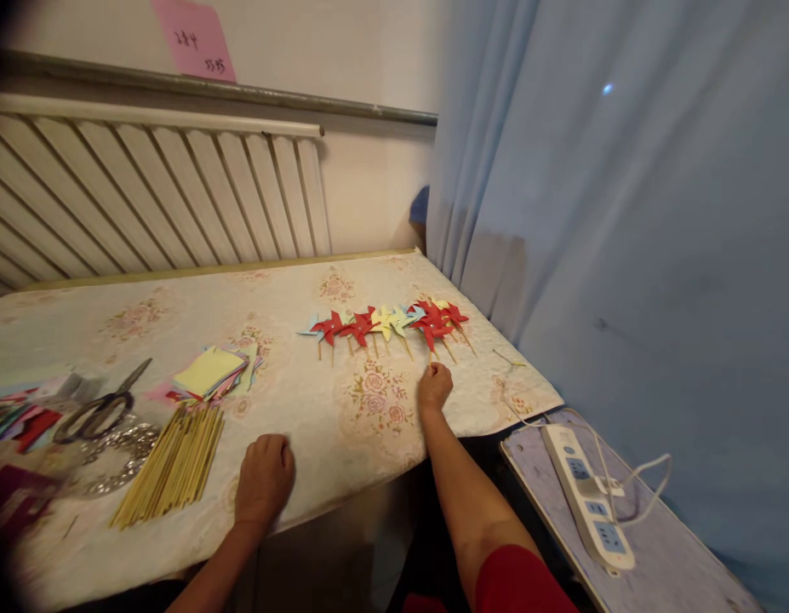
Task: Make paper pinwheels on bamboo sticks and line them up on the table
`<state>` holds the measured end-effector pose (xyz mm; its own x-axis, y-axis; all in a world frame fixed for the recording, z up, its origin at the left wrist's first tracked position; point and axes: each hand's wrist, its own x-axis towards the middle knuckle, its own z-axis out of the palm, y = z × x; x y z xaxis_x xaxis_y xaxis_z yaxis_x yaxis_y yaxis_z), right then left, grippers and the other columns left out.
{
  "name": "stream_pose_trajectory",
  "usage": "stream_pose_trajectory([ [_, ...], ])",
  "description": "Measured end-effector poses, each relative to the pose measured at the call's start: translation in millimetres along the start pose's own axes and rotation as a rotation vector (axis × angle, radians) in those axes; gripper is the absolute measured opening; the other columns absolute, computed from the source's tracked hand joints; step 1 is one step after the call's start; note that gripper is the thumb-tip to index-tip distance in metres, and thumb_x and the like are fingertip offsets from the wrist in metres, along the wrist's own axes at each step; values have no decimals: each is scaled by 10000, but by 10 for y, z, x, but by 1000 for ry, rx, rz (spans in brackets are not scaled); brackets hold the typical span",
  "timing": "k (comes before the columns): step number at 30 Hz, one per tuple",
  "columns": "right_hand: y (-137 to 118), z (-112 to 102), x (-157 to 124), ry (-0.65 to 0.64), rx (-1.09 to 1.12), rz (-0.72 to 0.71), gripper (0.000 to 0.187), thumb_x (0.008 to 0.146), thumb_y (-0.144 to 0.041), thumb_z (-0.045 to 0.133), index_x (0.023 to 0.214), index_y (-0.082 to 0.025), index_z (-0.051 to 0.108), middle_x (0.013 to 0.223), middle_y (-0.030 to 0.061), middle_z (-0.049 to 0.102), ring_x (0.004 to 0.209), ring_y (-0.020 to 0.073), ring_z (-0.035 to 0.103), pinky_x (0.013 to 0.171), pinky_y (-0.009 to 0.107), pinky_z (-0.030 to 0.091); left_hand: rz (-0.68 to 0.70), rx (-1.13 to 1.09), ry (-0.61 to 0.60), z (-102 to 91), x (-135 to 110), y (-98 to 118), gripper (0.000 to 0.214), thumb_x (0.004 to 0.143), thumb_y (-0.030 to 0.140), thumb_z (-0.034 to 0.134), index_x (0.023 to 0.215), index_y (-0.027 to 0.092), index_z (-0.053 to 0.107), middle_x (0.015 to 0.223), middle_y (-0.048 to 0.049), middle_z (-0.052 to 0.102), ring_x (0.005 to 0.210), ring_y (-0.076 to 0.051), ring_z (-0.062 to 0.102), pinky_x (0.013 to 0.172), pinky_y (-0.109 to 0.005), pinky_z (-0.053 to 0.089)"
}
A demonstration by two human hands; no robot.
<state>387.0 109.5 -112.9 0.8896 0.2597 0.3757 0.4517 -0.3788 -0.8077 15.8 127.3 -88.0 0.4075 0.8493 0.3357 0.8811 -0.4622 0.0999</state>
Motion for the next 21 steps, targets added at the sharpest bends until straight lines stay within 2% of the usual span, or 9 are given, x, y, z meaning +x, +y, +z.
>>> stream_pose_trajectory([
  [21,-22,4,-2,-38,-42,-33,248,802,-250,454,837,-148,678,816,113,677,778,233,565,767,333,400,-5,4,-10,-1,6,9,159,903,178,432,874,165,588,872,-91,564,890,-246,509,787,-365,384],
])
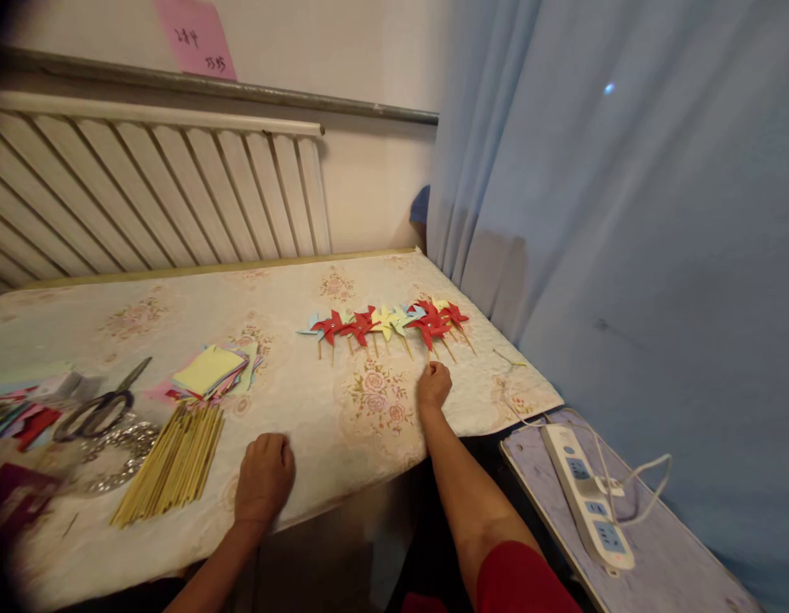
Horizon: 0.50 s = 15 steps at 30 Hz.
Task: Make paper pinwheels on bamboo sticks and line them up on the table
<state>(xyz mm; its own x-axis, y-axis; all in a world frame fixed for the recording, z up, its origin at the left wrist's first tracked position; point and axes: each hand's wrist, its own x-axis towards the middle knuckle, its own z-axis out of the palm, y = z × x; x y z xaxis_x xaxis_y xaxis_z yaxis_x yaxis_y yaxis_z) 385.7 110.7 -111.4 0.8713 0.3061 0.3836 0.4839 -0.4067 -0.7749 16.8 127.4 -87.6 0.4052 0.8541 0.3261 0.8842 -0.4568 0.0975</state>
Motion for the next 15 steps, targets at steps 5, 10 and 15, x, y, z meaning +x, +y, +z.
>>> stream_pose_trajectory([
  [5,-30,46,31,-42,-32,-22,239,807,-241,468,843,-151,686,842,114,673,756,220,553,744,320,389,1,-16,4,-8,-2,-2,163,907,176,426,877,169,586,867,-91,560,888,-247,509,781,-366,384],
  [10,-93,126,79,-64,-76,-19,233,823,-230,470,856,-158,689,854,102,663,750,208,545,717,306,371,12,-17,17,-9,-5,-2,160,910,178,422,881,170,578,863,-91,556,876,-249,505,785,-372,389],
  [15,-145,192,117,-87,-122,-25,227,839,-225,477,864,-161,694,862,92,651,743,194,536,694,294,356,9,-28,6,-17,-5,0,151,910,174,423,903,169,574,885,-91,561,898,-250,513,789,-371,392],
])
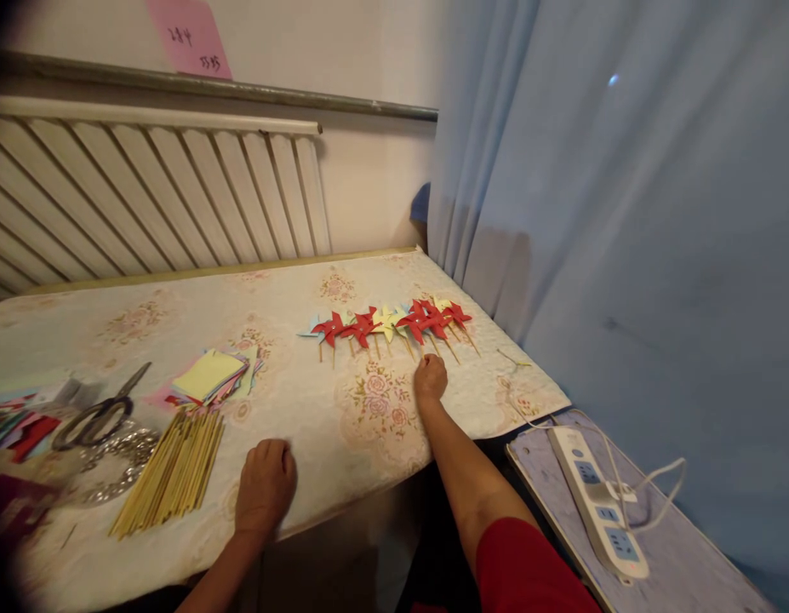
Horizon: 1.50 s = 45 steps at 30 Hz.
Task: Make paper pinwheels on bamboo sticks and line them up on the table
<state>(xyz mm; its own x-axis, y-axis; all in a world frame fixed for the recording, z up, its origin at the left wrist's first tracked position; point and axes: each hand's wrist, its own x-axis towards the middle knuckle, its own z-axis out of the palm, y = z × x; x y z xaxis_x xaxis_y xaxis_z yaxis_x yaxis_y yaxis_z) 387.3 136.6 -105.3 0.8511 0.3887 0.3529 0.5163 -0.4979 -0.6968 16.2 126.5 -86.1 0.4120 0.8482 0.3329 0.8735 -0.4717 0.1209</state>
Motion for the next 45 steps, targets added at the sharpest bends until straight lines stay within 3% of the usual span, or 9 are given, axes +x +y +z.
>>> stream_pose_trajectory([
  [23,-177,20,69,-124,-226,11,209,907,-230,482,965,-174,675,966,84,659,852,182,586,699,269,365,9,21,2,-12,0,2,146,917,176,427,891,164,571,866,-81,553,855,-242,497,781,-369,389],
  [45,-196,37,76,-153,-292,20,226,919,-241,457,1001,-179,657,987,96,661,889,191,615,722,269,396,14,16,10,-18,8,9,139,912,171,433,896,163,571,871,-85,560,853,-246,494,778,-375,392],
])
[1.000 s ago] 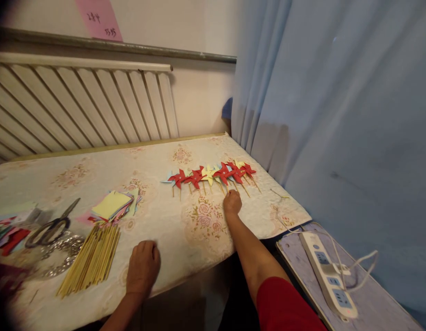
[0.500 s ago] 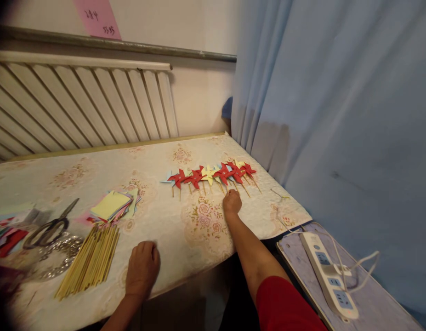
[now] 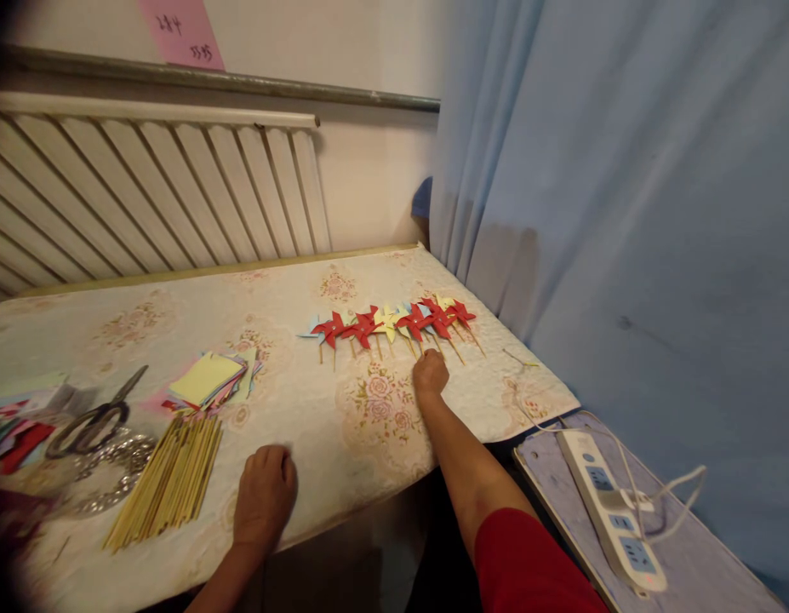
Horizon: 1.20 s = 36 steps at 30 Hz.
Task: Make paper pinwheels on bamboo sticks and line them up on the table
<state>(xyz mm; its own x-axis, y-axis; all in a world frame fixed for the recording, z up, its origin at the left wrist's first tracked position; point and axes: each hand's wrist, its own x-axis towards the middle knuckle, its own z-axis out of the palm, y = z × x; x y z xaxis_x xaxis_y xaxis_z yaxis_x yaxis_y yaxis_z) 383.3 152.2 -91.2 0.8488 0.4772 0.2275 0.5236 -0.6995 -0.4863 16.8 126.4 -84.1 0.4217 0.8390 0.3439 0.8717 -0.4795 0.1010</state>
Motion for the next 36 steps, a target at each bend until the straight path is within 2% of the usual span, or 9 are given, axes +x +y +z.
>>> stream_pose_trajectory([
  [13,4,-9,-5,11,24,-2,216,901,-228,474,1010,-169,651,1006,104,654,901,200,619,745,283,411,-4,-2,-16,9,4,-4,152,924,177,410,897,171,560,878,-85,556,864,-246,499,788,-372,389],
  [22,24,39,4,66,67,15,246,883,-224,480,1036,-147,657,1016,114,662,885,207,615,748,285,407,-14,-15,-38,-4,6,-7,136,912,172,425,896,171,560,881,-83,561,880,-244,509,793,-372,396],
  [31,120,50,7,141,173,8,304,868,-174,410,1021,-105,663,981,147,680,903,224,593,826,301,399,-21,3,-27,-4,-16,12,139,912,170,423,869,174,556,867,-82,548,876,-247,494,783,-371,384],
  [36,194,-7,-96,148,238,20,320,839,-172,406,989,-94,678,960,159,694,877,235,590,816,320,403,-65,-6,-54,-18,-47,44,134,895,147,437,854,171,562,890,-89,550,903,-249,480,800,-373,371],
])
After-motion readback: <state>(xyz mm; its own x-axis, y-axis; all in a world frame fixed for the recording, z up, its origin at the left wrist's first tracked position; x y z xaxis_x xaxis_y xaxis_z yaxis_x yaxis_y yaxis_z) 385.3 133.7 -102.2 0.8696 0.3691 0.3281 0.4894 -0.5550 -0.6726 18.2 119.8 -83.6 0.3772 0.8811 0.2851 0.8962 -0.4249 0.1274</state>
